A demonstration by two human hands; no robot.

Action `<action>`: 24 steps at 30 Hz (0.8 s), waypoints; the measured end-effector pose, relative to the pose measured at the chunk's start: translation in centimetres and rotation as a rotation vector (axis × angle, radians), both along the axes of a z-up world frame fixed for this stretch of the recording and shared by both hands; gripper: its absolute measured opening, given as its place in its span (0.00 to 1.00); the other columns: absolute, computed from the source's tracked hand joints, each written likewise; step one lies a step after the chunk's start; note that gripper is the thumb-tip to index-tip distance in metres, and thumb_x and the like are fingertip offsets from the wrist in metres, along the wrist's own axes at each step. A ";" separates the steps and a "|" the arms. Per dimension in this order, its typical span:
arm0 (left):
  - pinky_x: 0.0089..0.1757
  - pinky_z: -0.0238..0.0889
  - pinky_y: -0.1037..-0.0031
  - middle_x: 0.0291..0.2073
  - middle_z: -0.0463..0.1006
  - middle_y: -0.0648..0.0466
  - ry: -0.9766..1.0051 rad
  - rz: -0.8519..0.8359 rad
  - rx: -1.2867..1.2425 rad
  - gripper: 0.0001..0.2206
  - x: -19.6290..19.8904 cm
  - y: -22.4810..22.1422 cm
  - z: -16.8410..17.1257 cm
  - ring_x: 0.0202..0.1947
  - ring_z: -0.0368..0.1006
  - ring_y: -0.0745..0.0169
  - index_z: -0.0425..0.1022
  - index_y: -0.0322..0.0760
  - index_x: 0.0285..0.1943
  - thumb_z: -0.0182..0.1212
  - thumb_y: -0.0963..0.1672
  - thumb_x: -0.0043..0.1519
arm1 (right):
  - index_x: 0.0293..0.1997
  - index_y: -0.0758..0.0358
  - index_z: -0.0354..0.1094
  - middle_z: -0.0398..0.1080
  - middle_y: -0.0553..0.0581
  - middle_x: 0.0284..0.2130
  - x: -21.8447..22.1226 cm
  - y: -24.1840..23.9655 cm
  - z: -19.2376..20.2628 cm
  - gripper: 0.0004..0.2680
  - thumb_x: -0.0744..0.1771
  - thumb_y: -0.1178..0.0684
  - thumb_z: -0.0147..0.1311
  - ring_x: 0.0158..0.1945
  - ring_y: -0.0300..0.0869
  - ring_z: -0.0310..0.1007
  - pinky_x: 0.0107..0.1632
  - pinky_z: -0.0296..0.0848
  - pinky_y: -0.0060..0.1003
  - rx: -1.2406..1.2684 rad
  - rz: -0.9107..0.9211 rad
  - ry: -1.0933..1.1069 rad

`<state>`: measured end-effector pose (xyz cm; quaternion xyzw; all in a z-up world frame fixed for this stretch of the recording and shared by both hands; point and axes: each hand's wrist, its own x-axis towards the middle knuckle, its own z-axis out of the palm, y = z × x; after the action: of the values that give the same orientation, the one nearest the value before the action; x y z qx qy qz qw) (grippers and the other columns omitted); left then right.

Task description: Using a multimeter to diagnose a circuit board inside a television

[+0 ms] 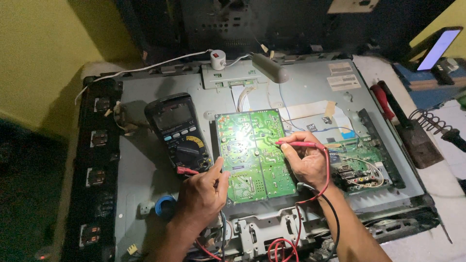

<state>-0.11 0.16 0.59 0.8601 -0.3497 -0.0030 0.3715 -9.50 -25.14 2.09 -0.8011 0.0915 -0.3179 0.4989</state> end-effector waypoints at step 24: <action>0.21 0.61 0.54 0.23 0.80 0.42 0.018 -0.015 -0.028 0.19 0.0 0.0 -0.3 0.21 0.76 0.42 0.74 0.31 0.64 0.61 0.46 0.65 | 0.44 0.64 0.71 0.78 0.59 0.36 0.0 0.0 -1.4 0.05 0.66 0.62 0.60 0.33 0.37 0.74 0.35 0.71 0.26 0.071 -0.075 0.066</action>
<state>-0.12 0.15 0.27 0.8522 -0.3526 -0.0088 0.3864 -9.55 -25.18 0.71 -0.7889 0.1492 -0.3062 0.5115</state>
